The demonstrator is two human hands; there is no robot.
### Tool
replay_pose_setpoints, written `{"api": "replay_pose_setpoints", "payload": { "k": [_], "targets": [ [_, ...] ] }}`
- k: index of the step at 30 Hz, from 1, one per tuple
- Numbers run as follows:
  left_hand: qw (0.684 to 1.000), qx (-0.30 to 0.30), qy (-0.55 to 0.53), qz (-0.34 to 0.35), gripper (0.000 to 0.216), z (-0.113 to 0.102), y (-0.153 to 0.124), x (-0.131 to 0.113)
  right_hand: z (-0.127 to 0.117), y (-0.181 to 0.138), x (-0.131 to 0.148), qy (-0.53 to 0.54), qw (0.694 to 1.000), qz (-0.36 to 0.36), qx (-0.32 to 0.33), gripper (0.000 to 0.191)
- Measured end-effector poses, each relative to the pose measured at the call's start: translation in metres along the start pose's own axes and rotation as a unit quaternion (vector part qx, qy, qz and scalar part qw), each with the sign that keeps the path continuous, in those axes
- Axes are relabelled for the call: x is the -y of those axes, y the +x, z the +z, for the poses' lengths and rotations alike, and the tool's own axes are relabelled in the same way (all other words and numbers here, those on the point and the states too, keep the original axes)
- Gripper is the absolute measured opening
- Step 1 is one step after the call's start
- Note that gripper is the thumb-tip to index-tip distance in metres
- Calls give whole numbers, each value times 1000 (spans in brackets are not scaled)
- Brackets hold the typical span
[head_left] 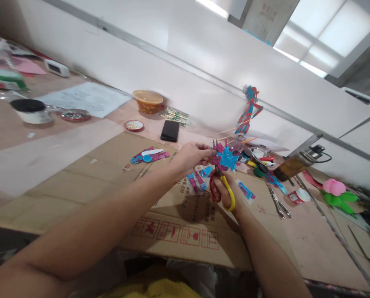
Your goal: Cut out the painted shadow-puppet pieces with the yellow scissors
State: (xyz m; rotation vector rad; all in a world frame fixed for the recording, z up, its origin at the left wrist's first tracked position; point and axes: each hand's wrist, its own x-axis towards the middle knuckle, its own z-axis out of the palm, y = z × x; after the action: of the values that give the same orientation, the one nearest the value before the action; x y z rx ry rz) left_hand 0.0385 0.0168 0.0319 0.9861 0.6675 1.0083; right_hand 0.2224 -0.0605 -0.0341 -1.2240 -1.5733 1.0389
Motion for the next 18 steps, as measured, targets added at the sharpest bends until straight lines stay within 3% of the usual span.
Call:
{"api": "replay_pose_setpoints", "payload": {
  "k": [5,11,18],
  "targets": [
    [1000,-7,0,-4,21,0,0,0,2,-1,6,-7,1000,2,1,38],
    [1000,-15,-6,-13,24,1,0,2,-2,1,16,-87,996,-32,7,36],
    [1000,6,-11,-16,25,0,1,1,-2,0,16,-75,997,-28,8,42]
  ]
}}
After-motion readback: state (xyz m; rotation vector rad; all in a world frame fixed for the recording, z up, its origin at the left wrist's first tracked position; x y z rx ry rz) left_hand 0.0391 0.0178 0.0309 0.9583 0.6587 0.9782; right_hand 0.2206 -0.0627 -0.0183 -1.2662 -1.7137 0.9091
